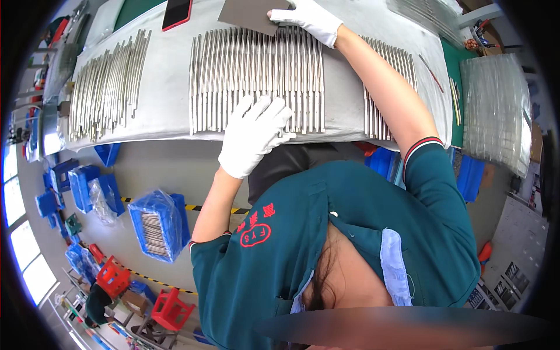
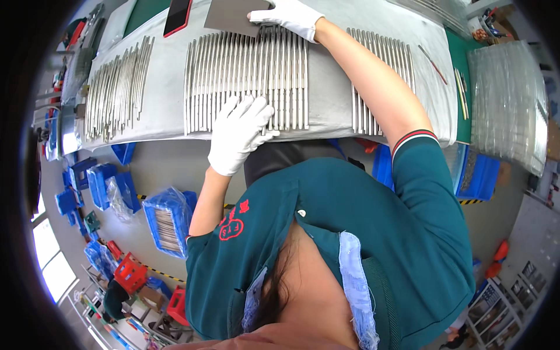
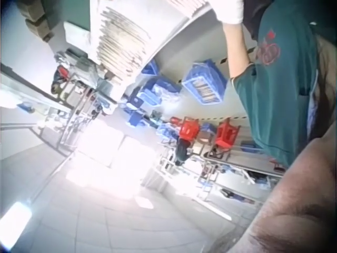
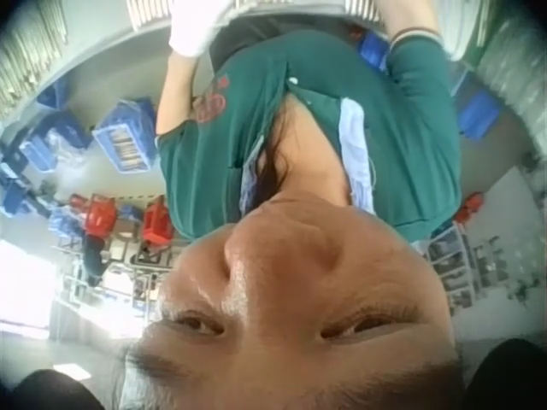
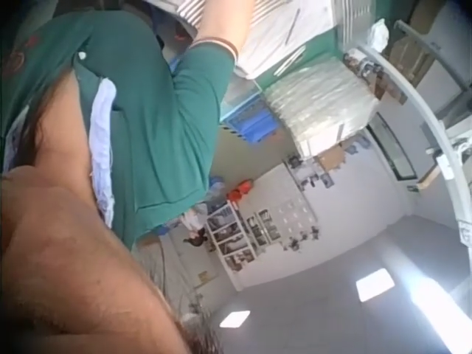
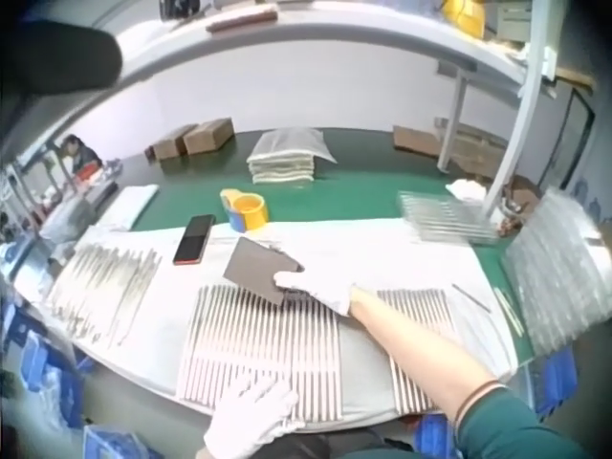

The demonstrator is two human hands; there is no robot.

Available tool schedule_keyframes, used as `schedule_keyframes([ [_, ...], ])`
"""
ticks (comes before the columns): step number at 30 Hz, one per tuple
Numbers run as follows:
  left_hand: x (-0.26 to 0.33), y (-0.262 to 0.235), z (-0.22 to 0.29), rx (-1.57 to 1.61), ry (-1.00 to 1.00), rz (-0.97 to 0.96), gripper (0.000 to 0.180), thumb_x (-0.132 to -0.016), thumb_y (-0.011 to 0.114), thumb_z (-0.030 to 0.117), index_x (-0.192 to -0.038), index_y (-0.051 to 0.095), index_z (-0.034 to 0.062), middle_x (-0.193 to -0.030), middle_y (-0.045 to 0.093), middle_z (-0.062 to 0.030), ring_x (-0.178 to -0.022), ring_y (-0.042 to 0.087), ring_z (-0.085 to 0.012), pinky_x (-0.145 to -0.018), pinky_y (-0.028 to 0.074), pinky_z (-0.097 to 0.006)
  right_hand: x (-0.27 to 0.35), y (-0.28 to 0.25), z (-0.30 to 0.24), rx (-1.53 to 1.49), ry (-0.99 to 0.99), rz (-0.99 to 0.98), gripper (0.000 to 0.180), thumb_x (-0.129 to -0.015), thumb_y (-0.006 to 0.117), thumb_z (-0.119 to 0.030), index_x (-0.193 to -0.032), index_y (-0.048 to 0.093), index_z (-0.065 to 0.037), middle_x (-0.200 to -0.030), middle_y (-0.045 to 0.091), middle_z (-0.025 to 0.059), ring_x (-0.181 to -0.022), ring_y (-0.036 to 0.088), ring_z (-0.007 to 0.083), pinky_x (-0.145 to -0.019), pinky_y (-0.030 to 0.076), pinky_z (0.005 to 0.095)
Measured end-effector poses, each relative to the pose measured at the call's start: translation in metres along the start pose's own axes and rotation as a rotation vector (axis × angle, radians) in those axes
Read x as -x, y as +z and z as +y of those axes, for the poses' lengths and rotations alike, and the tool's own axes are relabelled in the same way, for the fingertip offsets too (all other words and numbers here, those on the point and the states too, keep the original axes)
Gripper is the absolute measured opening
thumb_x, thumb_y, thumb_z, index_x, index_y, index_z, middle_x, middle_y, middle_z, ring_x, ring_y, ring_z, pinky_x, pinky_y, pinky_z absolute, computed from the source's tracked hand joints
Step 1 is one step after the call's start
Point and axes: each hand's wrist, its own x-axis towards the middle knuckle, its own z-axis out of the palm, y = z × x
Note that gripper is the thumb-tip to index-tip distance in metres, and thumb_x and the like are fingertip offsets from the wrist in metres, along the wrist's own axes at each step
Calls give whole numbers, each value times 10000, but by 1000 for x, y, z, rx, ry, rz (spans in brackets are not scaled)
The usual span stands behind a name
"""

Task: The person is arranging long metal rods into organized rows on a workstation.

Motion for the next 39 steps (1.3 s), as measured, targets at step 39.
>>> schedule_keyframes([
  [39,-29,-11,17,410,50,103,324,-758,787,186,-1011,651,36,-985,632,-135,-898,624,-346,-765,519,-421,100,-45,-34,363,0,-234,537,-945,649,-82,-1469,536,-104,-1463,584,24,-1353,523,193,-1142,405,332],
])
